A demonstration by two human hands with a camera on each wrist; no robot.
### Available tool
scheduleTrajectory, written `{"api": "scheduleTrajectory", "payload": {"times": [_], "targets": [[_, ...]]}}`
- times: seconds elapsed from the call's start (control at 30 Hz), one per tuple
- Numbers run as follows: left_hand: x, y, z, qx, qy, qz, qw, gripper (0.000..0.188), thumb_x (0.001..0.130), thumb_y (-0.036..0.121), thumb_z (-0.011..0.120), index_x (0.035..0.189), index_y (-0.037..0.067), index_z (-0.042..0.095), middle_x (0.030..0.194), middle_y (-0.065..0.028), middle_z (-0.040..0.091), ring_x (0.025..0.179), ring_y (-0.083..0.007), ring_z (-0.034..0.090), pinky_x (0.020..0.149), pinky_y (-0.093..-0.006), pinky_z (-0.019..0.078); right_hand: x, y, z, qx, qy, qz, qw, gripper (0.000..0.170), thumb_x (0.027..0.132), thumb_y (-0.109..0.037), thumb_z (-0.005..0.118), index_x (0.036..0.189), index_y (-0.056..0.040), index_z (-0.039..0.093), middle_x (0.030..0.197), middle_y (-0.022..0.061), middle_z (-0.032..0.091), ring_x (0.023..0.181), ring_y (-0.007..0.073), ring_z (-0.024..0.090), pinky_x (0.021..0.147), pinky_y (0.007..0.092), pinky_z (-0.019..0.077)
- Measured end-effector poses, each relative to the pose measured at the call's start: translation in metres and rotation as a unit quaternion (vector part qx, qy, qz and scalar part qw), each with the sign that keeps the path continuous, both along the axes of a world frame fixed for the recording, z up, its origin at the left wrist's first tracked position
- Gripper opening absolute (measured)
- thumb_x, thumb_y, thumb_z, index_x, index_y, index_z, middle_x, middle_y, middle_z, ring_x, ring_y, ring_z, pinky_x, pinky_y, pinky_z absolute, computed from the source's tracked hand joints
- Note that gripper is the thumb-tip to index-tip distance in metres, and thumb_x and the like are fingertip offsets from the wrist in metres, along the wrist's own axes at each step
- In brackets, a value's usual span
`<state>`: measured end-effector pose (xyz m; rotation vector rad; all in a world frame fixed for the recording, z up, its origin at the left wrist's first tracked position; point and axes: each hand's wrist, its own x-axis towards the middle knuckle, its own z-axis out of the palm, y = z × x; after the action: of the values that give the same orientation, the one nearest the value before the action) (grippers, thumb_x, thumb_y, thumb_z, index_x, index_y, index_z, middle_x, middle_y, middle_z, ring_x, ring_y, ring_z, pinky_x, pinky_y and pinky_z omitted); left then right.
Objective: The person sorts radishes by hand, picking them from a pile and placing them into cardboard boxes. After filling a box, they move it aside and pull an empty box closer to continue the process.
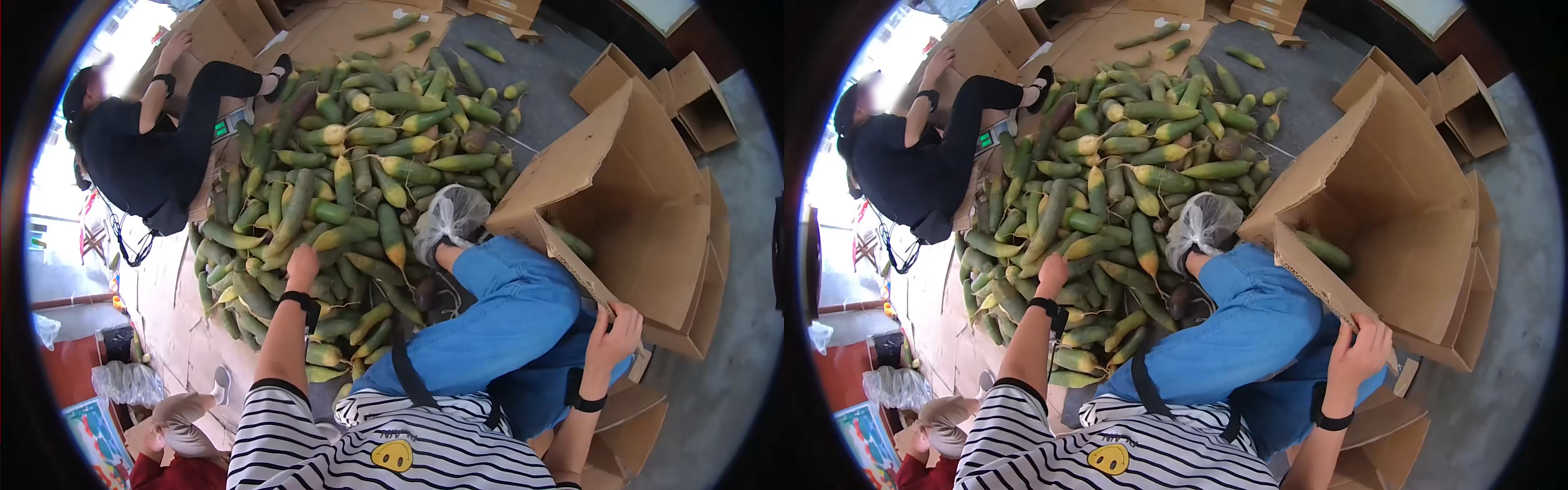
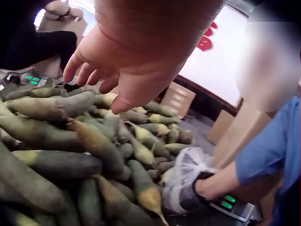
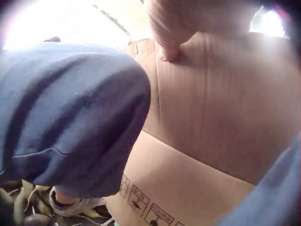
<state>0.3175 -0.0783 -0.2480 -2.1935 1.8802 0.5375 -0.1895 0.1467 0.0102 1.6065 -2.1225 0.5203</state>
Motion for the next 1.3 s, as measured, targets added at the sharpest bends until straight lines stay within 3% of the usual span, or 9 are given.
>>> {"api": "scheduleTrajectory", "payload": {"times": [0.17, 0.23, 0.37, 0.53, 0.73, 0.83, 0.97, 1.2, 1.3], "targets": [[0.002, 0.008, -0.033, -0.11, 0.197, -0.031, 0.974, 0.032, 0.096, 0.025, 0.043, 0.085, -0.001, 0.057, 0.085, -0.0245, 0.06, 0.081, -0.0432, 0.058, 0.074, -0.0516, 0.0462, 0.0, -0.002, -0.002, -0.001, 0.005, -0.005, 1.0, 0.015, 0.079, -0.012, 0.066, 0.091, -0.0066, 0.058, 0.088, 0.01, 0.06, 0.08, 0.0332, 0.055, 0.07, 0.0419, 0.0439], [-0.032, 0.02, 0.012, -0.257, 0.039, -0.265, 0.928, 0.025, 0.096, 0.022, 0.044, 0.086, 0.002, 0.055, 0.085, -0.0196, 0.057, 0.078, -0.0382, 0.058, 0.07, -0.0464, 0.0483, 0.004, -0.005, 0.0, -0.008, 0.005, -0.011, 1.0, 0.015, 0.077, -0.013, 0.067, 0.088, -0.0076, 0.059, 0.085, 0.0101, 0.059, 0.078, 0.0325, 0.054, 0.069, 0.0417, 0.0433], [-0.096, 0.03, 0.131, -0.249, 0.094, -0.219, 0.939, 0.018, 0.094, 0.018, 0.05, 0.085, 0.004, 0.052, 0.087, -0.0168, 0.057, 0.079, -0.0362, 0.059, 0.063, -0.0428, 0.0489, 0.003, 0.002, 0.002, -0.012, -0.003, -0.032, 0.999, 0.017, 0.073, -0.014, 0.069, 0.087, -0.0089, 0.06, 0.084, 0.0086, 0.058, 0.077, 0.0305, 0.054, 0.068, 0.0405, 0.0427], [-0.167, 0.052, 0.287, -0.372, 0.348, -0.226, 0.831, 0.005, 0.086, 0.002, 0.054, 0.085, -0.002, 0.057, 0.082, -0.0156, 0.058, 0.069, -0.0312, 0.057, 0.062, -0.0361, 0.0475, 0.003, 0.007, -0.002, -0.023, -0.039, -0.013, 0.999, 0.022, 0.069, -0.014, 0.07, 0.088, -0.0099, 0.06, 0.085, 0.0073, 0.058, 0.079, 0.0295, 0.054, 0.069, 0.0394, 0.0422], [-0.275, 0.045, 0.338, -0.533, 0.457, -0.351, 0.619, 0.022, 0.068, 0.003, 0.074, 0.083, 0.001, 0.058, 0.088, -0.013, 0.061, 0.075, -0.0306, 0.061, 0.062, -0.0356, 0.0501, 0.007, 0.008, -0.006, -0.021, -0.01, -0.019, 1.0, 0.022, 0.07, -0.011, 0.07, 0.089, -0.009, 0.06, 0.085, 0.0077, 0.057, 0.081, 0.0303, 0.054, 0.071, 0.0399, 0.0427], [-0.32, 0.039, 0.327, -0.412, 0.411, -0.353, 0.733, 0.029, 0.075, 0.015, 0.074, 0.094, 0.002, 0.058, 0.098, -0.0142, 0.061, 0.083, -0.0327, 0.061, 0.069, -0.038, 0.051, 0.004, 0.008, -0.005, -0.015, -0.02, -0.011, 1.0, 0.021, 0.072, -0.011, 0.07, 0.09, -0.0075, 0.06, 0.087, 0.0087, 0.058, 0.082, 0.031, 0.054, 0.072, 0.0408, 0.043], [-0.302, 0.032, 0.274, -0.366, 0.429, -0.285, 0.775, 0.03, 0.08, 0.023, 0.071, 0.097, 0.002, 0.058, 0.103, -0.0144, 0.06, 0.09, -0.0346, 0.061, 0.075, -0.0396, 0.0514, 0.004, 0.007, -0.002, -0.009, -0.029, -0.007, 1.0, 0.02, 0.075, -0.012, 0.069, 0.091, -0.0059, 0.059, 0.089, 0.0094, 0.058, 0.082, 0.0316, 0.054, 0.072, 0.0416, 0.043], [-0.107, 0.015, 0.109, -0.176, 0.029, -0.113, 0.977, 0.051, 0.076, 0.029, 0.073, 0.115, 0.002, 0.055, 0.129, -0.0183, 0.049, 0.118, -0.0329, 0.048, 0.094, -0.043, 0.0437, 0.009, 0.008, -0.002, -0.007, -0.012, -0.016, 1.0, 0.015, 0.082, -0.016, 0.066, 0.092, -0.0061, 0.059, 0.086, 0.0107, 0.059, 0.081, 0.0335, 0.054, 0.072, 0.0424, 0.0435], [-0.019, 0.0, 0.057, -0.133, -0.102, -0.011, 0.986, 0.066, 0.075, 0.026, 0.073, 0.129, 0.004, 0.045, 0.137, -0.0146, 0.043, 0.127, -0.0306, 0.042, 0.098, -0.0437, 0.0419, 0.003, 0.009, -0.009, 0.008, -0.001, -0.01, 1.0, 0.015, 0.083, -0.015, 0.064, 0.091, -0.0043, 0.059, 0.087, 0.0115, 0.06, 0.08, 0.0339, 0.055, 0.072, 0.0415, 0.0441]]}}
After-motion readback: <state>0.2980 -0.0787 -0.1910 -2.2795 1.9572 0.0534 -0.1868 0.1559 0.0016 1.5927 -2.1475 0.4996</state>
